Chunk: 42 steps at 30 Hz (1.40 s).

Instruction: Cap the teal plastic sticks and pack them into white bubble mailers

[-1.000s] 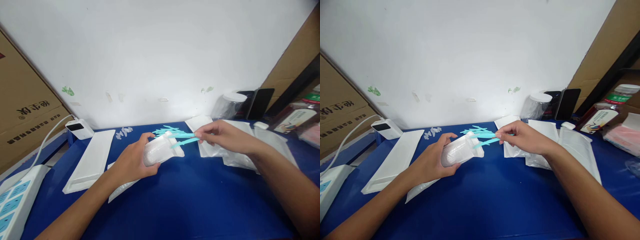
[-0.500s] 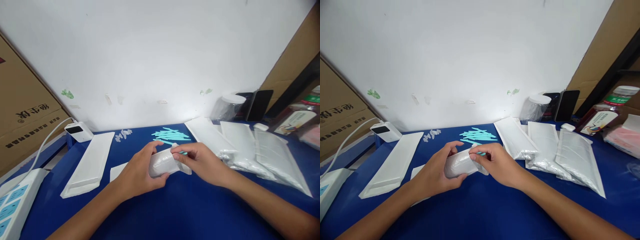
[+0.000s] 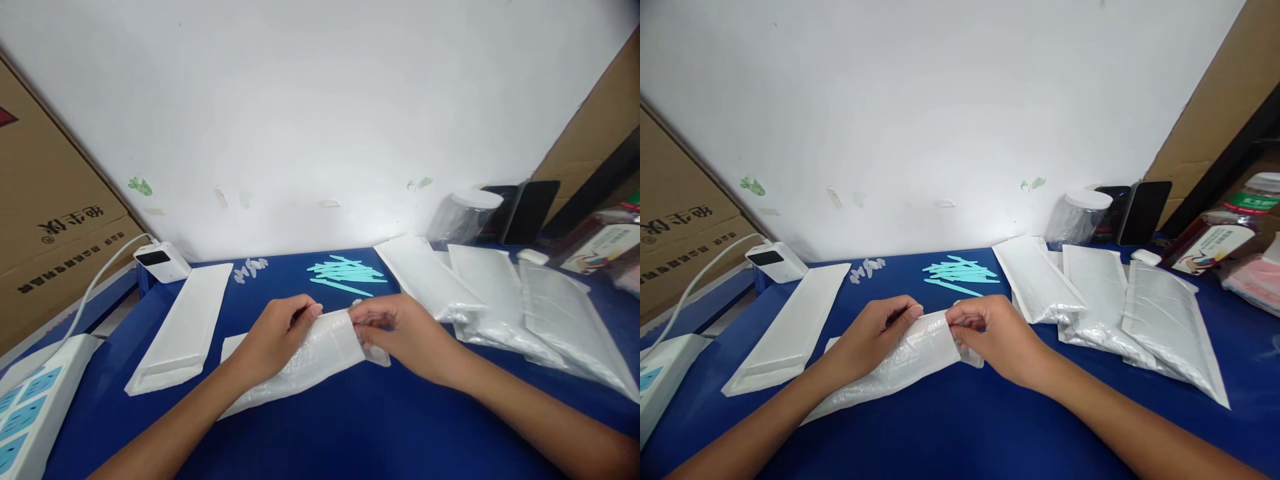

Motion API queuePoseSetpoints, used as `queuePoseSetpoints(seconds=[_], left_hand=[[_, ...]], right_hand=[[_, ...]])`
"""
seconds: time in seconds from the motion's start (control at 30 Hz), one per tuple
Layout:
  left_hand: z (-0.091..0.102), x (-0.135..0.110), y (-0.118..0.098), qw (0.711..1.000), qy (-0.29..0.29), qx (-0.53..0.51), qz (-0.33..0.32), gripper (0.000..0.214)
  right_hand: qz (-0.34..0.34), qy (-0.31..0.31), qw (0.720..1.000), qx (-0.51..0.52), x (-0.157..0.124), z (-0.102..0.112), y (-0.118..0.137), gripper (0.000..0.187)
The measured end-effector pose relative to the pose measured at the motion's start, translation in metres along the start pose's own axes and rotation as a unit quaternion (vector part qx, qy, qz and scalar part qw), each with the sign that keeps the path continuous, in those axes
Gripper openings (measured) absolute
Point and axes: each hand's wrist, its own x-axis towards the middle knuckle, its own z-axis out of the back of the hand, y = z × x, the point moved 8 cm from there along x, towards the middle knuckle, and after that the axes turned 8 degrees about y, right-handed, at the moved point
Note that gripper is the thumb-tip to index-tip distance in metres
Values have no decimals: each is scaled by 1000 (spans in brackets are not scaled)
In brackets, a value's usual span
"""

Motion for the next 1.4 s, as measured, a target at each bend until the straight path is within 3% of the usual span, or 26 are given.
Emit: queuePoseSetpoints(seconds=[0.1, 0.17, 0.4, 0.47, 0.6, 0.7, 0.93, 1.07, 1.3, 1.4], left_hand=[[-5, 0, 3, 999, 31, 9, 10, 50], [-7, 0, 4, 999, 31, 13, 13, 49], [-9, 0, 4, 1000, -8, 9, 6, 45], [-9, 1, 4, 1000, -11, 2, 6, 45], [-1, 1, 5, 999, -46, -14, 6, 44], [3, 0, 7, 997, -69, -19, 12, 46], [-2, -1, 6, 998, -67, -7, 7, 43], [-1, -2, 2, 998, -57, -5, 1, 43], [-7, -3, 0, 999, -24, -25, -3, 44], [-11, -3, -2, 1000, -13, -22, -9, 44]], right_hand=[[-20, -1, 995, 99, 2, -12, -9, 12], [-16, 5, 994, 107, 2, -16, -10, 12], [-4, 106, 992, -62, -7, -26, 1, 30], [8, 87, 993, -78, -7, -20, 3, 27], [42, -8, 986, -162, -7, -3, 9, 17], [29, -24, 974, -223, -7, -1, 8, 16], [-48, 56, 989, -129, -8, -9, -4, 18], [-36, 96, 987, -122, -7, -7, -2, 17], [28, 56, 984, -165, -4, -14, 2, 25], [12, 80, 985, -152, -6, -19, -1, 25]])
